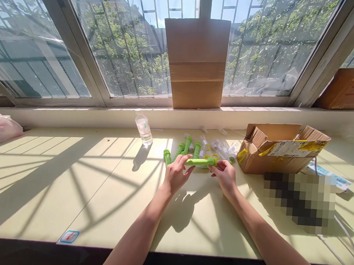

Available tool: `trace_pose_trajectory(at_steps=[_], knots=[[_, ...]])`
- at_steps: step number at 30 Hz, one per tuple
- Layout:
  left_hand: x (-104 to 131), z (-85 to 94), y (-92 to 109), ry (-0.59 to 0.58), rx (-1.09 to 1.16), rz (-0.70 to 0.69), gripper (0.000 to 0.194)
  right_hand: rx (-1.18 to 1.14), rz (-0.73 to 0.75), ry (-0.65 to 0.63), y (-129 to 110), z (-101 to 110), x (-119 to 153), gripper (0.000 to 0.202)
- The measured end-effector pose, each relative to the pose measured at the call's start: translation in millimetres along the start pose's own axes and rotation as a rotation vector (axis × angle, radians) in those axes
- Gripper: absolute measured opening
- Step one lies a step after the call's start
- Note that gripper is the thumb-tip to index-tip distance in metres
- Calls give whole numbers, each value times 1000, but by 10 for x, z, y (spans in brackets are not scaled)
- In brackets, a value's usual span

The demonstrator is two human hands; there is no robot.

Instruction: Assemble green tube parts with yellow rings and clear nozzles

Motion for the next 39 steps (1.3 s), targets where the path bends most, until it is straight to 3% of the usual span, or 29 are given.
trace_pose_trajectory(at_steps=[7,17,24,39], knots=[[19,-12,-32,2,-11,15,20,23,13,3,-34,9,-16,53],[21,-4,-49,-10,-15,62,20,297,222,-21,-149,47,17,54],[28,2,-28,-16,-12,19,20,330,204,-10,-121,67,8,48],[30,-39,-93,-94,-71,60,25,253,153,-58,5,69,-21,47]])
Point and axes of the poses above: each hand's wrist, its own x-axis away from the middle knuckle, its own z-axis out of the back of the hand, y = z × x, the point moved 5 cm from there along -x, towards the middle knuckle, and after that the axes turned 11 degrees about z, right-handed, at the moved point
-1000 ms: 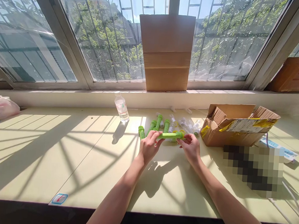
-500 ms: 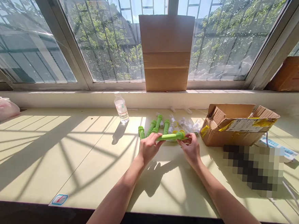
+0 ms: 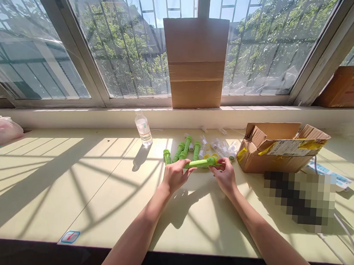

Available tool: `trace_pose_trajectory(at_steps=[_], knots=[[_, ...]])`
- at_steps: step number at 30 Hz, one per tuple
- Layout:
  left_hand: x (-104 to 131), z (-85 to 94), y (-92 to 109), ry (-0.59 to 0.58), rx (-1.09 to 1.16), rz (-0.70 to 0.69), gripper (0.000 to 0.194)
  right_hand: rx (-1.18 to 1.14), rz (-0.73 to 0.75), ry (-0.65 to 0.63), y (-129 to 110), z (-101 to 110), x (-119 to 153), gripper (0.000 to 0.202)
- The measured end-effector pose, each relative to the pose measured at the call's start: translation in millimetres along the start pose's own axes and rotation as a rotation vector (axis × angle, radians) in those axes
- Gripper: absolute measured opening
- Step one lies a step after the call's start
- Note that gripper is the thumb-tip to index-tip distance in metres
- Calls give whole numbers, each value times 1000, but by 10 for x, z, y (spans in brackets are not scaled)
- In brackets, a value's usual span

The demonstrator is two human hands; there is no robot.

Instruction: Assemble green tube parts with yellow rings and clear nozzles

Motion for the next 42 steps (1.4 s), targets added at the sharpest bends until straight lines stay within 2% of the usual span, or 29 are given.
trace_pose_trajectory(at_steps=[9,16,30,42], knots=[[-2,30,10,7,8,-14,29,-22,-31,-32,15,-19,11,46],[-6,16,-15,-67,17,65,27,-80,-36,-37,-5,-41,27,46],[-11,2,-40,-96,22,115,25,-113,-67,-44,21,-57,28,47],[-40,-42,-111,-158,-21,193,24,-78,-68,-118,42,-96,51,45]])
Point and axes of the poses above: each hand's wrist, its own x-axis away from the middle knuckle, its own z-axis out of the back of the hand, y = z × x, the point moved 5 cm from there along -x, towards the middle knuckle, and after that the axes turned 11 degrees about z, right-handed, at the moved point
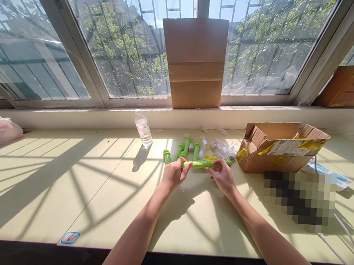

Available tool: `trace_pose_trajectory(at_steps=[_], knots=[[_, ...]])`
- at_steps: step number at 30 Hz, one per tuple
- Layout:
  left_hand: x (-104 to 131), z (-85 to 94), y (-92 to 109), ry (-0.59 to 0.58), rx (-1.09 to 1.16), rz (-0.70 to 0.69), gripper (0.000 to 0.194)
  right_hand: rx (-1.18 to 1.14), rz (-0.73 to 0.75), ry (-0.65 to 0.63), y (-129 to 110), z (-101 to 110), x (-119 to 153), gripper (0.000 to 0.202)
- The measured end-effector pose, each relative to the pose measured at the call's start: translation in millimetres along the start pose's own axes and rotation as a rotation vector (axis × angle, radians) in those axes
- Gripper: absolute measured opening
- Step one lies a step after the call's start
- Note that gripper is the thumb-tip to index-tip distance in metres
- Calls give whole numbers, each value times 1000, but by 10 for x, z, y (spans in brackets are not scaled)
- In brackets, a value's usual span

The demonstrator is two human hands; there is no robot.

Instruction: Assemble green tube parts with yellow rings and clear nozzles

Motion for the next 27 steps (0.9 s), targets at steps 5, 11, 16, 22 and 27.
trace_pose_trajectory(at_steps=[5,11,16,22,27], knots=[[-1,7,20,-32,11,45,25,74,24,-6,-37,2,13,42],[6,11,43,-42,21,65,29,101,39,4,-70,12,15,42],[5,0,41,-47,4,85,30,108,58,13,-59,24,2,42],[-7,-39,34,-88,-51,89,30,130,72,13,-48,41,-2,39],[-7,-51,15,-89,-57,94,30,132,88,30,-79,41,1,39]])
Point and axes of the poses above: each hand's wrist, its own x-axis away from the middle knuckle, its own z-axis out of the back of the hand, y = z × x, the point moved 5 cm from there along -x, towards the middle knuckle, and after that the axes turned 11 degrees about z, right-handed, at the moved point
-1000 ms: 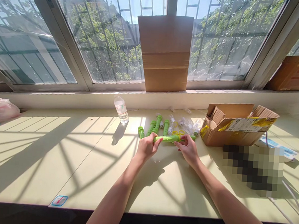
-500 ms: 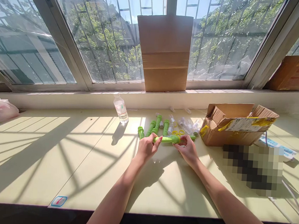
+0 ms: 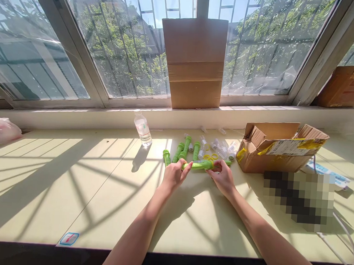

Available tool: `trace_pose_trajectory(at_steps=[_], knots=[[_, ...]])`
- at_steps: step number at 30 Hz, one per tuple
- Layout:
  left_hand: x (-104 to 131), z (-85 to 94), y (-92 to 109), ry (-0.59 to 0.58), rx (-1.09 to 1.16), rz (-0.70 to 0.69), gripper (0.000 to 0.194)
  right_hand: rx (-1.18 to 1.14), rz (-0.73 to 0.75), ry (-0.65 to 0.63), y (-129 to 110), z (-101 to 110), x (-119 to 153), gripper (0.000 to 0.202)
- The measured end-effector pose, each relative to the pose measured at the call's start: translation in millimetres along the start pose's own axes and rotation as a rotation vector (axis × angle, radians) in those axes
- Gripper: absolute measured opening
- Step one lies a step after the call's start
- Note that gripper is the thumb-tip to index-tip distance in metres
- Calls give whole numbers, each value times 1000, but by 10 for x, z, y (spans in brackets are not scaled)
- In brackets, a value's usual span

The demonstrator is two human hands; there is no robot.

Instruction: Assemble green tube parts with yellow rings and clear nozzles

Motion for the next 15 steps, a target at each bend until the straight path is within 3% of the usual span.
trace_pose_trajectory(at_steps=[7,15], knots=[[11,42,24,-6,117,-34,29,-51,-32,-4,31,-32,14,37],[43,44,80,62,84,-75,30,0,-38,-17,2,-40,23,41]])
Point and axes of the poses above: each hand's wrist, its own x-axis away from the middle knuckle, its own z-axis out of the back of the hand, y = z × x, the point moved 5 cm from there along -x, towards the middle knuckle, and after that the axes turned 11 degrees about z, right-handed, at the moved point
